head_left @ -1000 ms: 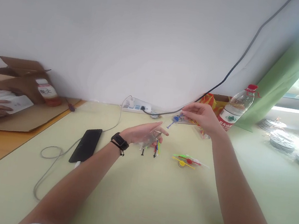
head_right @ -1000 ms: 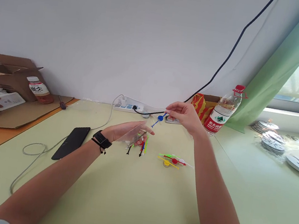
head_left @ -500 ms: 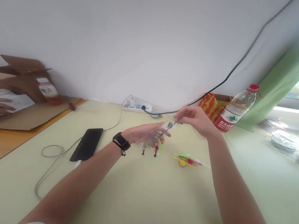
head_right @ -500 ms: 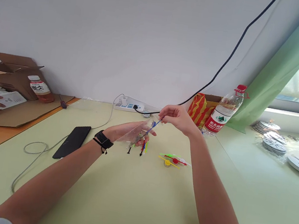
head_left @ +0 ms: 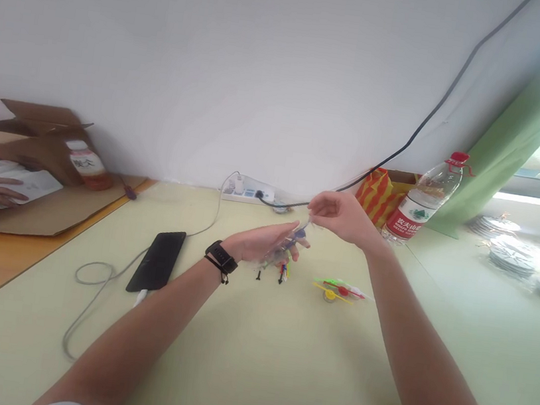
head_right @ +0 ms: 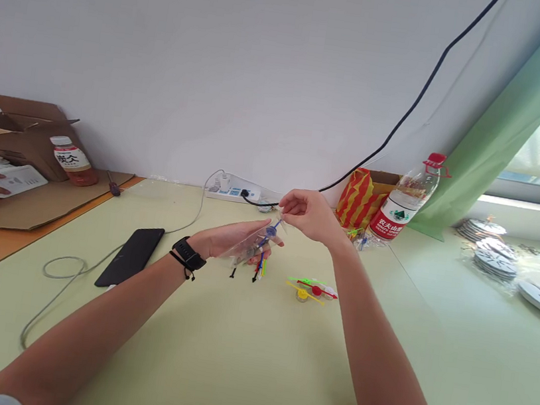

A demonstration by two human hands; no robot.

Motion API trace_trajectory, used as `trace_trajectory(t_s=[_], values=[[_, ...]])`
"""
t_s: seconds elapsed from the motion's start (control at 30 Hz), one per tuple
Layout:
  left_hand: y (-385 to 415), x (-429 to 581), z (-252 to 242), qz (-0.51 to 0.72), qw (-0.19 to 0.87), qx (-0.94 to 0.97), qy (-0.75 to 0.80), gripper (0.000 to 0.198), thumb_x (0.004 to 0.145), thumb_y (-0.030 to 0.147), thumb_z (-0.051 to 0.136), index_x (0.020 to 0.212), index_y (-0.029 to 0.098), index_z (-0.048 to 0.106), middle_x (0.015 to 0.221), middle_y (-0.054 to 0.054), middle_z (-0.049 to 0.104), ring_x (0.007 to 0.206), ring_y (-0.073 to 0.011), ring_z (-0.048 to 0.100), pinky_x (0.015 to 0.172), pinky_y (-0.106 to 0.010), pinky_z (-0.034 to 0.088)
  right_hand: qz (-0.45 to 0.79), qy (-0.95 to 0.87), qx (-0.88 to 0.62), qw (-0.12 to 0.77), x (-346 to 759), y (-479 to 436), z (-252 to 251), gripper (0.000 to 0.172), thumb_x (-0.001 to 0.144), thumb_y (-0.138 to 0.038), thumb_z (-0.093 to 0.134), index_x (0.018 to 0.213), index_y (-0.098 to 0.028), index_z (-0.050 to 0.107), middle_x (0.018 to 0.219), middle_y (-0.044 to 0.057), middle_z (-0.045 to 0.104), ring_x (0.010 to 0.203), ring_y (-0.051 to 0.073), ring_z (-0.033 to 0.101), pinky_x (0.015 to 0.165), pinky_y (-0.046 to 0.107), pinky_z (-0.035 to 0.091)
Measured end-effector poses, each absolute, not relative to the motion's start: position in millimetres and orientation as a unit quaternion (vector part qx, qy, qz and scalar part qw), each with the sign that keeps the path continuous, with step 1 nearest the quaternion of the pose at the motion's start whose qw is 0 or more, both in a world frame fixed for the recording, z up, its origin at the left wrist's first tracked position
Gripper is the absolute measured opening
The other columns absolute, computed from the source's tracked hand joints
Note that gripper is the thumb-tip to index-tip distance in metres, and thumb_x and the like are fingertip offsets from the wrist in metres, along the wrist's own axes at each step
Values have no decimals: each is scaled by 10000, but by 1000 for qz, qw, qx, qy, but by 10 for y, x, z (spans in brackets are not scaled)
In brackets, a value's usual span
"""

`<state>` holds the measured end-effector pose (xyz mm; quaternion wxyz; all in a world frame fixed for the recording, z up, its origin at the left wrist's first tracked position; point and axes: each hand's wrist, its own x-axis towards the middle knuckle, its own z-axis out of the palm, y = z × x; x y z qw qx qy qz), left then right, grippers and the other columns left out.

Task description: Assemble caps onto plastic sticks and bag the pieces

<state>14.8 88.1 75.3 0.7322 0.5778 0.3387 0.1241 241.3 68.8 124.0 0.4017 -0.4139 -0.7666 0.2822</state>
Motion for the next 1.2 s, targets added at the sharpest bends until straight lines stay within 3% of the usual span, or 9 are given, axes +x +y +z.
trace_trajectory(t_s=[0.37, 0.43, 0.57, 0.67, 0.77, 0.87, 1.07, 1.13, 1.2], values=[[907, 165, 689, 191, 722, 570, 344, 645, 880, 771, 533, 1095, 180, 680, 878, -72, 652, 625, -146, 533, 549, -268, 410, 235, -807, -435, 323, 2231, 679, 1177, 143, 782, -186, 680, 914, -215, 728, 854, 28, 768, 855, 218, 705, 802, 334, 522], [917, 167, 674, 189, 725, 566, 344, 647, 871, 769, 552, 1102, 178, 679, 879, -76, 651, 634, -152, 543, 551, -273, 415, 237, -813, -434, 308, 2245, 660, 1197, 126, 862, -250, 646, 948, -222, 733, 917, 32, 782, 906, 221, 700, 835, 337, 501], [953, 140, 667, 169, 739, 552, 347, 712, 880, 812, 470, 1143, 185, 681, 869, -64, 657, 636, -159, 556, 543, -273, 414, 302, -785, -412, 350, 2338, 601, 1280, 403, 1038, -498, 416, 1060, -228, 715, 1012, 56, 778, 1078, 234, 662, 934, 351, 474], [974, 114, 677, 181, 731, 559, 347, 666, 886, 773, 517, 1132, 179, 691, 872, -61, 673, 640, -157, 568, 568, -268, 429, 349, -798, -368, 326, 2453, 572, 1344, 414, 895, -548, 683, 1172, -240, 683, 973, 48, 765, 1065, 245, 666, 953, 358, 477], [989, 98, 675, 171, 735, 556, 348, 645, 876, 755, 558, 1049, 153, 713, 877, -75, 693, 653, -160, 592, 595, -268, 452, 352, -812, -343, 315, 2570, 578, 1372, 404, 769, -472, 823, 1071, -222, 722, 915, 44, 750, 943, 229, 677, 902, 363, 500], [988, 98, 664, 153, 769, 527, 330, 622, 874, 742, 579, 933, 136, 702, 861, -100, 707, 680, -180, 631, 627, -288, 490, 330, -811, -363, 318, 2661, 601, 1371, 298, 787, -485, 793, 867, -201, 750, 910, 54, 752, 906, 220, 672, 864, 359, 512], [975, 105, 639, 212, 790, 499, 286, 414, 890, 579, 701, 977, 179, 637, 854, -63, 690, 667, -169, 669, 576, -269, 500, 262, -776, -459, 343, 2882, 691, 1287, 297, 865, -505, 707, 930, -215, 709, 1015, 60, 749, 944, 221, 678, 843, 338, 530], [994, 99, 622, 236, 761, 525, 299, 401, 875, 510, 753, 1048, 164, 647, 908, -97, 709, 701, -189, 694, 592, -291, 530, 214, -755, -546, 294, 2978, 755, 1210, 297, 870, -504, 685, 895, -208, 694, 973, 70, 738, 865, 220, 669, 737, 326, 526], [1021, 93, 602, 248, 742, 536, 316, 411, 859, 461, 786, 1094, 149, 660, 1020, -142, 719, 785, -224, 728, 653, -335, 575, 213, -750, -605, 162, 3036, 826, 1110, 316, 807, -504, 737, 838, -192, 705, 933, 89, 733, 795, 231, 657, 633, 317, 494]])
